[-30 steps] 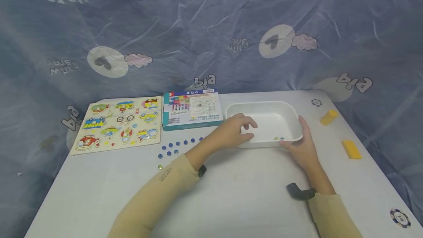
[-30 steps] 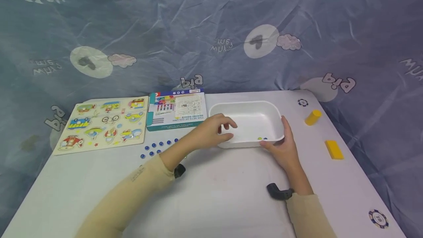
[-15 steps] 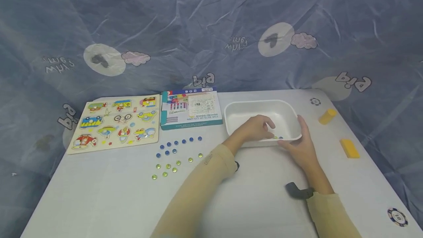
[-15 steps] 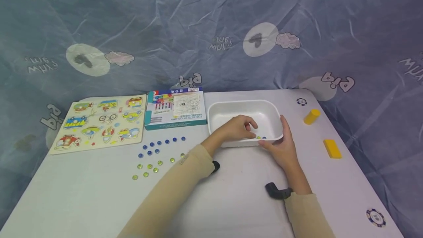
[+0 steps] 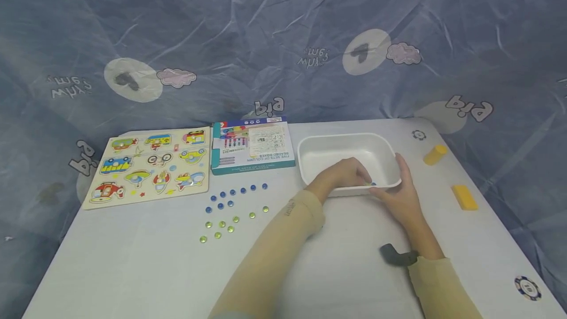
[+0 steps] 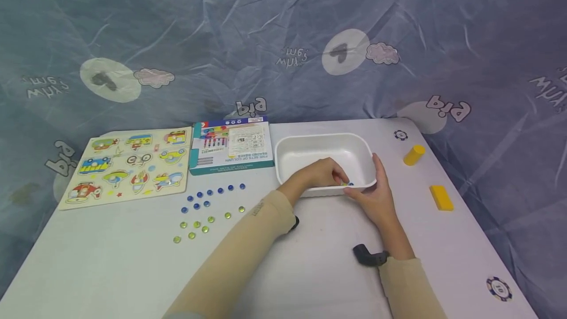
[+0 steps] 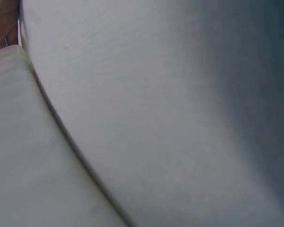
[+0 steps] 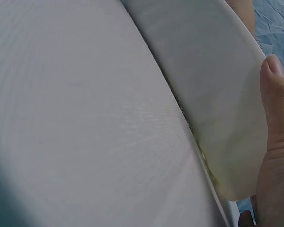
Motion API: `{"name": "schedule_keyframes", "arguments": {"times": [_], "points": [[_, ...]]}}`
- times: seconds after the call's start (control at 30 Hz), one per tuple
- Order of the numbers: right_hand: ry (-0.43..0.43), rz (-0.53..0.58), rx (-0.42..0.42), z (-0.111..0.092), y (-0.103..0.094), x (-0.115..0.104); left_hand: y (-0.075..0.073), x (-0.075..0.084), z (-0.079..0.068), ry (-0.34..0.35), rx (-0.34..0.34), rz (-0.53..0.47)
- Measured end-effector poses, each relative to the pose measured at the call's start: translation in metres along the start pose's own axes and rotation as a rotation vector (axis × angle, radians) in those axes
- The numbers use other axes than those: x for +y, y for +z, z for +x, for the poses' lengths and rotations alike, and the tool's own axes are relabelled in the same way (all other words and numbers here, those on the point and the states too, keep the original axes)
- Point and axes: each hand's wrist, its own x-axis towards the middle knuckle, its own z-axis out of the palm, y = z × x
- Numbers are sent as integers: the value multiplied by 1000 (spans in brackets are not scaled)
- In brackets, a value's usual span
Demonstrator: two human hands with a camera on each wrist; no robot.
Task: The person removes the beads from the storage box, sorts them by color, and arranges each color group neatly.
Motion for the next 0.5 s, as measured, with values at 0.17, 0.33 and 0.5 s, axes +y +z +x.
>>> {"name": "schedule_keyframes", "arguments": {"times": [0.17,0.33,0.5], "points": [[-7,-5,2,-1,1,-1,2,1,1,-29,-6,6],[-3,-2,5,-1,0,-2,2,0,2,-33,-1,8],[-4,-7,10,-1,0,-2,2,-3,2,-12,-3,13]]}}
